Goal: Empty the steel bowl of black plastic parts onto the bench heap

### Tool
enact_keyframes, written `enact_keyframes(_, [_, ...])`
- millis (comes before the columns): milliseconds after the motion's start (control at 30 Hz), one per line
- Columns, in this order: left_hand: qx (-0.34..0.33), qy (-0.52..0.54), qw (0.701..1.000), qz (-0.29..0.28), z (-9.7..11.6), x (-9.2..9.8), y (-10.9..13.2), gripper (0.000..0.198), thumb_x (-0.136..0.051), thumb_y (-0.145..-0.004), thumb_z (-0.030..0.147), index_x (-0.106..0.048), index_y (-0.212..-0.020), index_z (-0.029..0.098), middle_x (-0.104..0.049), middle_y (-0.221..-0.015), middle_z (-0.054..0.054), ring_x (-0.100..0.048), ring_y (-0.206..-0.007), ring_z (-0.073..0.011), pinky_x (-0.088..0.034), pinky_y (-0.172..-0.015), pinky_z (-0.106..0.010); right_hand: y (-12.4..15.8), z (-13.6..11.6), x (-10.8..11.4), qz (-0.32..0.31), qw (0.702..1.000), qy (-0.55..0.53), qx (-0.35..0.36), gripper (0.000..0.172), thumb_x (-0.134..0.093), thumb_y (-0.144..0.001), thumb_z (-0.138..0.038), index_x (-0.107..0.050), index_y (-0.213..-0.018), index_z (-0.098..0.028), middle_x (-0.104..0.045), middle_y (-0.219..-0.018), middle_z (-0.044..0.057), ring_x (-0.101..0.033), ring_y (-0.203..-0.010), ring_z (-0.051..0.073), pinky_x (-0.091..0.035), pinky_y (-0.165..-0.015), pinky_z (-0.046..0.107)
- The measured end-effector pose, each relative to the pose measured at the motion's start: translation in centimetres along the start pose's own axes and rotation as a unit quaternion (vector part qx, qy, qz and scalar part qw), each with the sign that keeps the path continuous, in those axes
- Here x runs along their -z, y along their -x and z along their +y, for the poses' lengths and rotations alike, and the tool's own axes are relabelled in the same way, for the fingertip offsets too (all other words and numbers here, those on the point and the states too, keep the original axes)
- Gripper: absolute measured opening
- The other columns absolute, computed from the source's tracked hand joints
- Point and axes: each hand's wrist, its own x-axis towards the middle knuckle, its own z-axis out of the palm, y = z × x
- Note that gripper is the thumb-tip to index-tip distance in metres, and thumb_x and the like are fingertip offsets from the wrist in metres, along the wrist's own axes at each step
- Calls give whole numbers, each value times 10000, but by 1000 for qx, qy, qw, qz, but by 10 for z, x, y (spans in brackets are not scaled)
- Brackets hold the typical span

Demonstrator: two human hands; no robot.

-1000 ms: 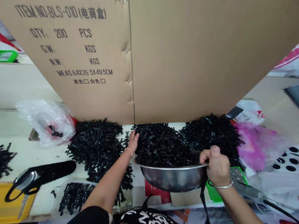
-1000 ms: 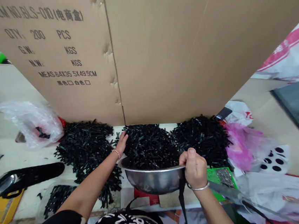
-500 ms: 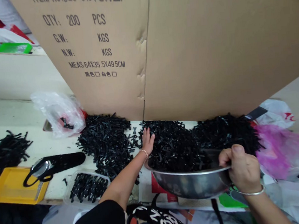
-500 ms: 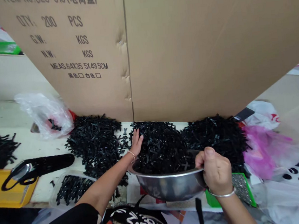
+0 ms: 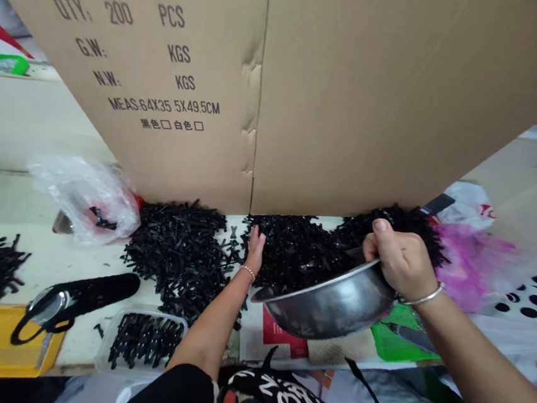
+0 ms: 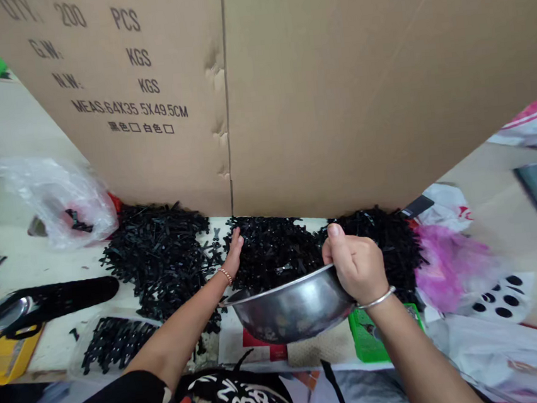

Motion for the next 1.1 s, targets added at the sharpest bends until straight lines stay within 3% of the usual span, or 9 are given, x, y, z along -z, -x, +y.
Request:
enact_keyframes(133, [3, 38, 999, -7, 5, 2, 3, 652, -329, -936, 516, -219, -1492, 193, -96, -1575, -25, -55, -1451, -147, 8, -1197, -340, -10, -1, 6, -8, 1000, 19, 2, 736, -170, -1019, -537, -458, -440, -186, -409, -425, 9, -399, -398, 106, -286, -469, 279])
enact_keyframes(400, [-3, 86, 996, 15, 7, 0, 8, 609, -391, -919, 498, -337, -1446, 198, -229, -1547, -36, -168, -1435, -159, -104, -1201, -335, -23, -8, 7, -71, 991, 47, 101, 695, -197, -1037, -454, -496, -468, -188, -492, -474, 10, -465, -441, 111, -324, -524, 277])
enact_keyframes(567, [-7, 86, 996, 35, 3, -6, 10, 610, -458, -897, 490, -378, -1426, 198, -250, -1540, -49, -158, -1438, -174, -100, -1203, -350, -32, -14, 9, -90, 983, 63, 148, 707, -183, -1033, -460, -493, -455, -196, -500, -463, 13, -472, -436, 121, -337, -539, 293])
enact_keyframes(733, [-14, 80, 995, 53, -2, -10, 8, 611, -491, -884, 490, -403, -1411, 193, -263, -1534, -59, -165, -1436, -176, -96, -1203, -350, -43, -19, 12, -85, 982, 80, 149, 703, -220, -1030, -481, -522, -462, -199, -517, -472, 20, -482, -434, 127, -332, -531, 302])
enact_keyframes(900, [-20, 77, 994, 76, -4, -14, 9, 594, -509, -881, 460, -422, -1398, 180, -285, -1525, -66, -186, -1430, -186, -103, -1204, -357, -50, -26, 9, -131, 964, 110, 206, 704, -215, -1042, -421, -498, -443, -183, -467, -439, 13, -467, -426, 120, -293, -536, 306])
enact_keyframes(1000, [-24, 77, 993, 88, -7, -16, 11, 572, -509, -884, 452, -440, -1387, 187, -325, -1507, -67, -227, -1417, -191, -127, -1202, -360, -50, -33, 13, -117, 961, 102, 229, 660, -233, -1049, -346, -496, -469, -170, -471, -457, 7, -456, -441, 108, -310, -569, 293])
enact_keyframes(1100, [-33, 73, 991, 103, -11, -18, 12, 549, -509, -886, 449, -467, -1366, 188, -359, -1489, -68, -255, -1407, -191, -151, -1199, -352, -54, -34, 16, -142, 954, 121, 232, 682, -188, -1050, -391, -504, -489, -166, -499, -478, 19, -462, -450, 111, -296, -558, 299])
